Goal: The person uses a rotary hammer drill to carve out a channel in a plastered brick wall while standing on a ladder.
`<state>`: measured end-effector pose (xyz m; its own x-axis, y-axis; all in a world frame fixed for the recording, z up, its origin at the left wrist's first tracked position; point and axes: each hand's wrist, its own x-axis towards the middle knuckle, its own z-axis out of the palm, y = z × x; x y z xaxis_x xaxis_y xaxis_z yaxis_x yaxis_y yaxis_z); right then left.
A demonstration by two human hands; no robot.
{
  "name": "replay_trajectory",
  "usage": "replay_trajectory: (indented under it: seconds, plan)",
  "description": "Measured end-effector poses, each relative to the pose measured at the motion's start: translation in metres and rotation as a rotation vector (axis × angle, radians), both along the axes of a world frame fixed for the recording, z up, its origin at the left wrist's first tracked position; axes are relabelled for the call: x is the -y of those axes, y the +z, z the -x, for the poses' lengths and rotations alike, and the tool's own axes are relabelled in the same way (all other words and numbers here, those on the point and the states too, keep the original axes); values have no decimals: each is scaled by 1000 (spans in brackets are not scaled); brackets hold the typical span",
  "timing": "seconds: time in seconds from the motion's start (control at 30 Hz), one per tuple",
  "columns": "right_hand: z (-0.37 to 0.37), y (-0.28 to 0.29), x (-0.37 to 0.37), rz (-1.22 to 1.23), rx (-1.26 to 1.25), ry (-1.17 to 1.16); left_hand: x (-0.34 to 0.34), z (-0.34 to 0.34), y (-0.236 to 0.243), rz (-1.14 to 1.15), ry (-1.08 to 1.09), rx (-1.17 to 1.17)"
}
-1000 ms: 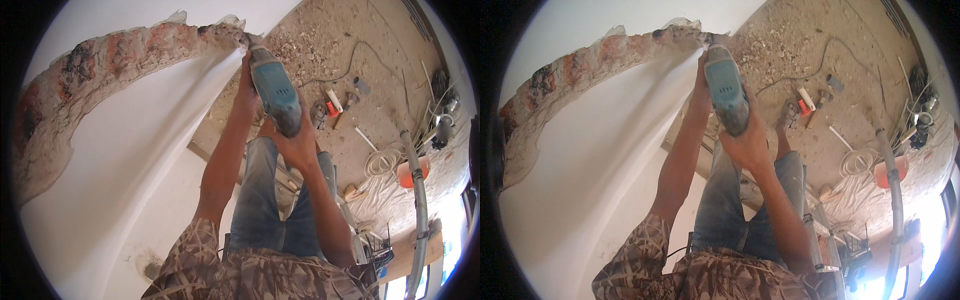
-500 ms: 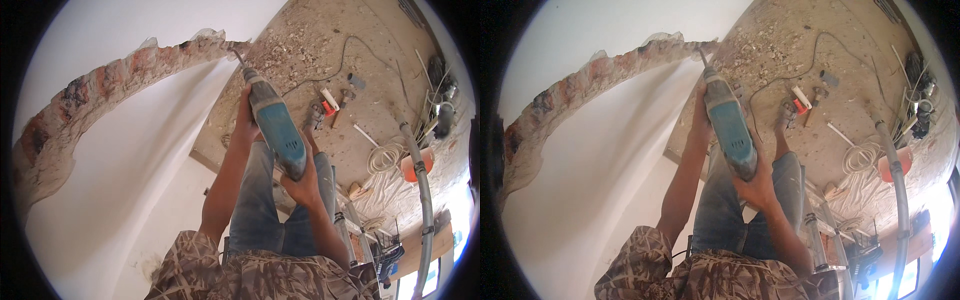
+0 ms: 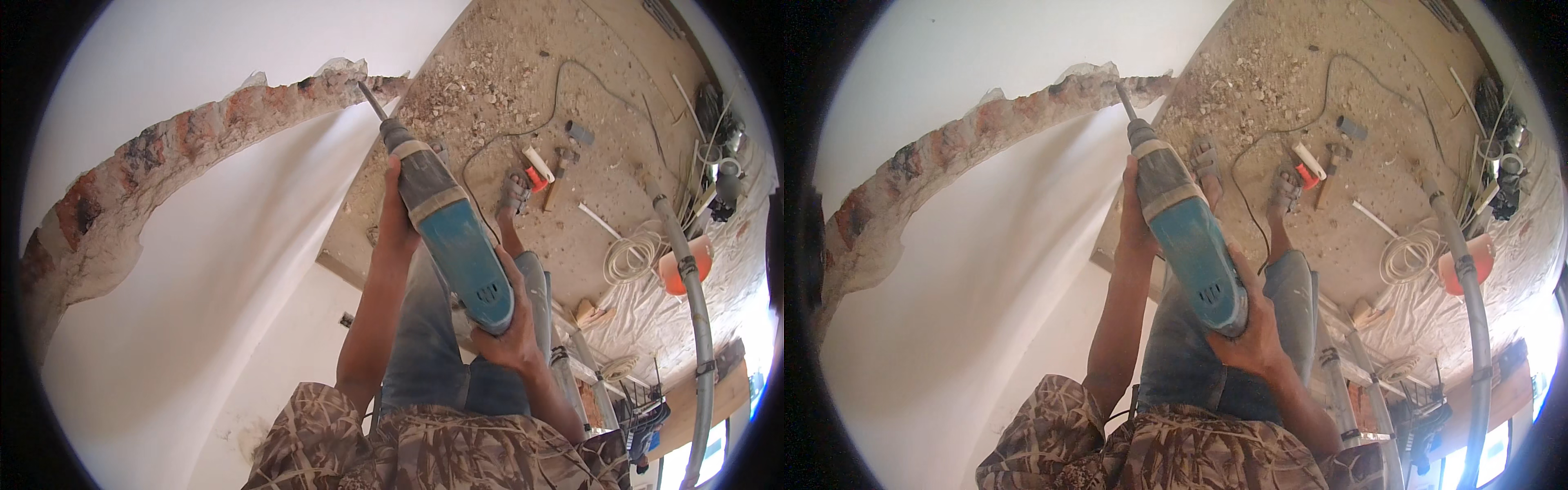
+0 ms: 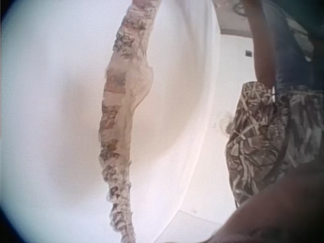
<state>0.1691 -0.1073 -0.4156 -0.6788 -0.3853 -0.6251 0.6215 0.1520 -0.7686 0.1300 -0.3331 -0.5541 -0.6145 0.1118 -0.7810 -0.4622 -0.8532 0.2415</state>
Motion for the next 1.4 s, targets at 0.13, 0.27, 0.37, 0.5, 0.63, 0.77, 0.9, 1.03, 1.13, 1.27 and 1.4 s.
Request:
replay_trajectory:
  seconds: [0.13, 0.27, 0.37, 0.5, 0.63, 0.77, 0.9, 1.03, 1.13, 1.27, 1.4]
  plan:
    - [-5, -3, 19, -11, -85, -36, 11, 7, 9, 75, -23, 24]
    - [11, 4, 40, -23, -106, -24, 18, 25, 24, 127, -25, 27]
    - [27, 15, 49, -76, -151, 43, 20, 34, 34, 114, -74, -47]
    - [63, 47, 78, -60, -54, 65, 57, 48, 27, -176, 70, 5]
    - [93, 67, 105, -71, -87, 178, 81, 73, 39, -311, 180, 73]
    - [88, 48, 118, -127, -181, 186, 86, 64, 10, -427, 171, 50]
    - [57, 5, 103, -138, -297, -6, 57, 31, -39, -437, 97, -82]
    - [12, 8, 44, -109, -130, 87, 9, -23, -34, -350, 24, -177]
    - [-30, 10, 17, -128, -144, 69, -14, -45, -22, -69, 116, -54]
    - [-69, 11, 2, -73, -167, 70, -25, -58, 3, 26, 95, -86]
    - [-82, 22, 7, -161, -361, 156, -25, -54, 24, 12, 111, -90]
